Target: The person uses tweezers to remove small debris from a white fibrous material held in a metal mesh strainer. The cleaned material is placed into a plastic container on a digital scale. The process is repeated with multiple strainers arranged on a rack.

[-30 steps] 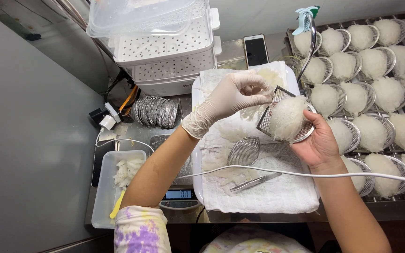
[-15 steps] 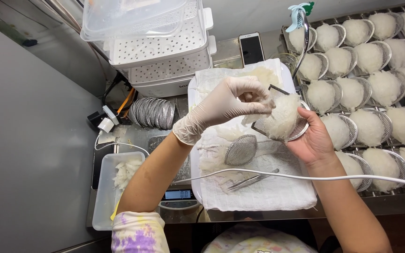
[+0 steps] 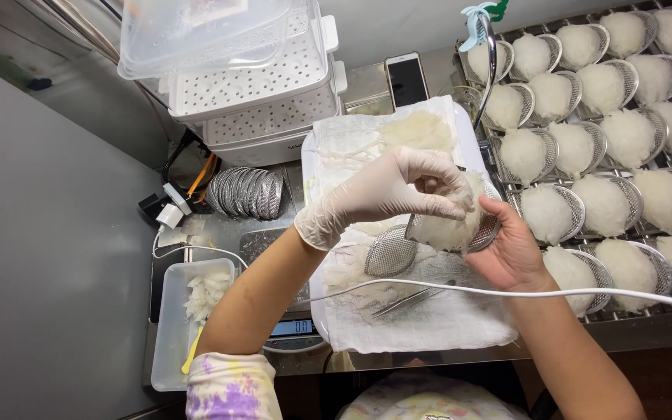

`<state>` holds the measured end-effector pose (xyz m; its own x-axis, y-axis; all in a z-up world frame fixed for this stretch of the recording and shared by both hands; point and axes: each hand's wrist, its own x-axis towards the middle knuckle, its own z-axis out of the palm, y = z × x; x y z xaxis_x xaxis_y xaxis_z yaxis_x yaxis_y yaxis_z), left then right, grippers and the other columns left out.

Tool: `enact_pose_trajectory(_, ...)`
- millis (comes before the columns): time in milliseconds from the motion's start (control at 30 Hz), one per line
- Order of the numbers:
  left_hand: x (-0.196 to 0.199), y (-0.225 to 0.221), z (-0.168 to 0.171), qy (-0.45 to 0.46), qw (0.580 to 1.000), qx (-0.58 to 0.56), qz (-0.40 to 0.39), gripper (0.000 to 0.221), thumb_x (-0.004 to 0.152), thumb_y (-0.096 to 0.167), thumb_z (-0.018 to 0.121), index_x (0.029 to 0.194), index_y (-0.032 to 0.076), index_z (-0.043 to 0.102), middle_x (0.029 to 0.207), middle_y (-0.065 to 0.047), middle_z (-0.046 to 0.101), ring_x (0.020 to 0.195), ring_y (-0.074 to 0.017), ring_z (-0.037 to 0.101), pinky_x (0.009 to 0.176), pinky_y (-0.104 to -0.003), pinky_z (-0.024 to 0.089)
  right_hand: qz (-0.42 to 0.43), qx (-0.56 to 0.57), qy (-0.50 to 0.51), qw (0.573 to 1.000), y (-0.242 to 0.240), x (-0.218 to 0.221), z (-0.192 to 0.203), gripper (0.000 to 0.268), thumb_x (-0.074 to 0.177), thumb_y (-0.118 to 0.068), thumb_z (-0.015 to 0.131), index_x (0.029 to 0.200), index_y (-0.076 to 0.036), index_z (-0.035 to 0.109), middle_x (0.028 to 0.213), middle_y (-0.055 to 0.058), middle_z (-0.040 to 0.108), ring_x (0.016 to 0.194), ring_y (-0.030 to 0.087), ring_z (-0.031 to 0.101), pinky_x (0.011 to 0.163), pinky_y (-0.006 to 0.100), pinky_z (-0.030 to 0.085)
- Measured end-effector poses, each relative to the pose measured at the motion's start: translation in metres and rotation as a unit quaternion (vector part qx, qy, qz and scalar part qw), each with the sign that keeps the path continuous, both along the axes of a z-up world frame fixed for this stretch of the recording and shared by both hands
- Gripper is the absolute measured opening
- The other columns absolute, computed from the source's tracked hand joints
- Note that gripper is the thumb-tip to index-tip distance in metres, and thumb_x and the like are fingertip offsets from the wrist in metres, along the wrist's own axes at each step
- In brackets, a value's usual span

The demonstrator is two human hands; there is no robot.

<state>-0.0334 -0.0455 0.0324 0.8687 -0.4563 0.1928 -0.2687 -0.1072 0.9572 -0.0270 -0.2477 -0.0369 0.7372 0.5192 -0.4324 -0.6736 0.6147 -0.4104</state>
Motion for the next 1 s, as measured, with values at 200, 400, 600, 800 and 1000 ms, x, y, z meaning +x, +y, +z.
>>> enact_pose_trajectory(200,-0.018,-0.006,0.021,0.016,0.999,0.009,-0.033,0.022,0.082,0.029,0.088,0.098,0.019,0.077,0.081,0.008,0.061,0.077,-0.0013,0.057,0.074,-0.018,0.05,-0.004,0.01,0.003,1.0,-0.001,0.0,0.002,0.043,0.098,-0.021,0.051,0.138,-0.004,0.054,0.135,0.016,0.065,0.122,0.033,0.065,0.111,0.056,0.046)
enact_pose_trajectory(400,-0.008,-0.006,0.008,0.02,0.999,0.016,-0.025,0.022,0.083,0.028,0.088,0.1,0.02,0.078,0.082,0.008,0.062,0.078,-0.0017,0.057,0.073,-0.019,0.05,0.019,0.033,-0.007,0.999,-0.002,-0.012,0.005,0.045,0.098,-0.02,0.052,0.139,-0.001,0.055,0.115,0.009,0.066,0.103,0.018,0.065,0.104,0.046,0.053)
enact_pose_trajectory(600,0.004,-0.01,-0.009,0.022,0.999,0.027,-0.011,0.021,0.081,0.026,0.089,0.097,0.017,0.078,0.081,0.006,0.063,0.077,-0.0022,0.057,0.071,-0.019,0.049,-0.013,0.034,0.036,0.999,-0.007,-0.012,-0.006,0.036,0.099,-0.014,0.054,0.132,0.0,0.057,0.12,0.014,0.068,0.109,0.022,0.068,0.105,0.041,0.053)
enact_pose_trajectory(800,0.014,-0.008,-0.012,0.021,0.999,0.05,0.003,0.021,0.08,0.028,0.089,0.095,0.018,0.078,0.079,0.006,0.062,0.073,-0.0022,0.057,0.067,-0.018,0.05,-0.031,0.019,0.036,0.999,-0.007,-0.012,-0.029,0.035,0.098,-0.015,0.056,0.131,-0.002,0.06,0.124,0.015,0.071,0.112,0.025,0.07,0.106,0.044,0.052)
enact_pose_trajectory(1000,0.025,-0.01,-0.028,-0.007,0.996,0.087,0.035,0.021,0.08,0.029,0.089,0.095,0.02,0.078,0.078,0.005,0.063,0.071,-0.0034,0.061,0.066,-0.019,0.048,-0.028,-0.004,0.04,0.999,-0.017,-0.01,-0.049,0.036,0.098,-0.018,0.055,0.13,-0.004,0.06,0.127,0.014,0.071,0.115,0.027,0.07,0.108,0.048,0.05)
